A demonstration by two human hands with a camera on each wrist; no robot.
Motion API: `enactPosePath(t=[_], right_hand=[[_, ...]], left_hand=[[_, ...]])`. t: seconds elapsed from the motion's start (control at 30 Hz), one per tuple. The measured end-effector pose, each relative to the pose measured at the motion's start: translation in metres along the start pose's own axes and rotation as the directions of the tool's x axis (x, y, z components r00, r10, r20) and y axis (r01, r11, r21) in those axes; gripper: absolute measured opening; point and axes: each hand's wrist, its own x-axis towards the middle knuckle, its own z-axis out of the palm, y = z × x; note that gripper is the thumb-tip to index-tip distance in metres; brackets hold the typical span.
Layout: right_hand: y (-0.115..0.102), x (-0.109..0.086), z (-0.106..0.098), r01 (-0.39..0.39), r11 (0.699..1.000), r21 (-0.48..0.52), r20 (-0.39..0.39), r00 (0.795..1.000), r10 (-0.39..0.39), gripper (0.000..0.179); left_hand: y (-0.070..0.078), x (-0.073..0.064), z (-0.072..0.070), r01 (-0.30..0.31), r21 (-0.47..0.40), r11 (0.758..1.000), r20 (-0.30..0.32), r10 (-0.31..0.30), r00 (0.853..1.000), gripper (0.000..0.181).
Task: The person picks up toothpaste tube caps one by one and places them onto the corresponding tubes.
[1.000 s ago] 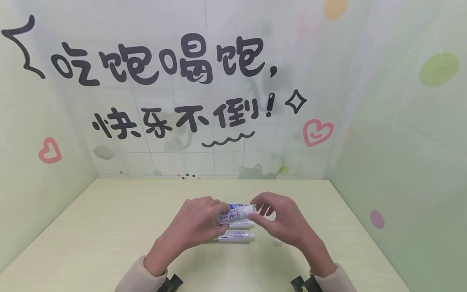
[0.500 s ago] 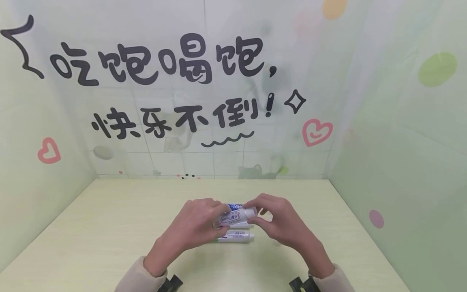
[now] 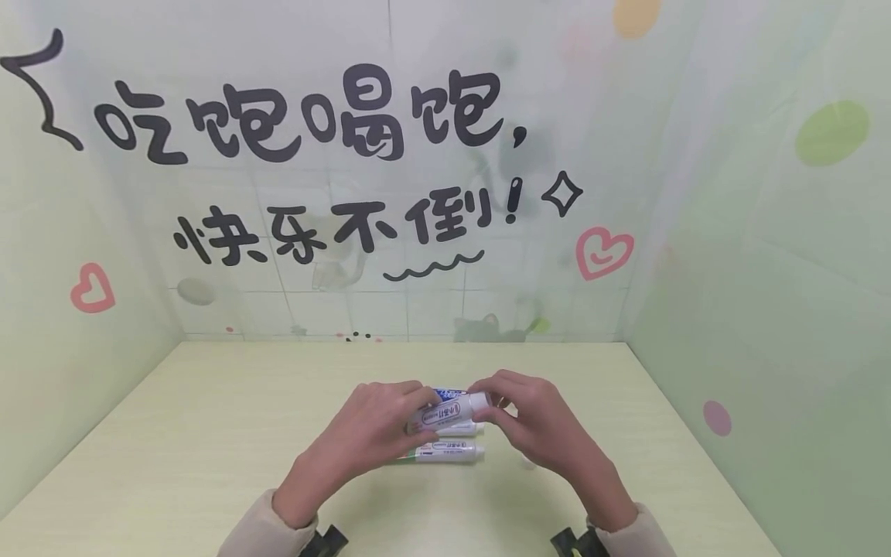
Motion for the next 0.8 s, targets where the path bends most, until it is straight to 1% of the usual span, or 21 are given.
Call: enactPosePath(t=[0.2, 0.3, 0.47, 0.6, 0.7, 0.8], right_hand=[[-0.0004, -0.0022, 0.0007, -0.03, 0.999, -0.038, 0.026, 0.999, 0.031, 0.024], [-0.0006, -0.0028, 0.0005, -0.036, 0.999, -0.04, 0.034, 0.999, 0.037, 0.023], [-0.0008, -0.0015, -0.0013, -0.027, 0.999, -0.024, 0.037, 0.999, 0.028, 0.022], [-0.0017, -0.0011, -0.0022, -0.049, 0.999, -0.016, 0.055, 0.997, 0.05, 0.02], [-0.0012, -0.0013, -0.0023, -0.072, 0.997, -0.018, 0.069, 0.995, 0.073, 0.018], [0.0, -0.002, -0.0026, -0.104, 0.994, -0.016, 0.091, 0.99, 0.105, 0.016]], left_hand=[[0.0003, -0.0014, 0.0004, 0.004, -0.006, 1.0, 0.029, -0.004, 1.0, 0.031], [0.0002, -0.0022, 0.0011, 0.004, -0.017, 1.0, 0.041, -0.004, 0.999, 0.032], [-0.0027, -0.0035, 0.0004, -0.005, -0.026, 1.0, 0.031, 0.006, 1.0, 0.033], [-0.0062, -0.0043, -0.0023, -0.002, -0.058, 0.998, 0.025, 0.004, 1.0, 0.032], [-0.0075, -0.0042, -0.0046, 0.015, -0.102, 0.995, 0.057, -0.009, 0.998, 0.034], [-0.0074, -0.0034, -0.0074, 0.04, -0.141, 0.989, 0.12, -0.023, 0.993, 0.038]])
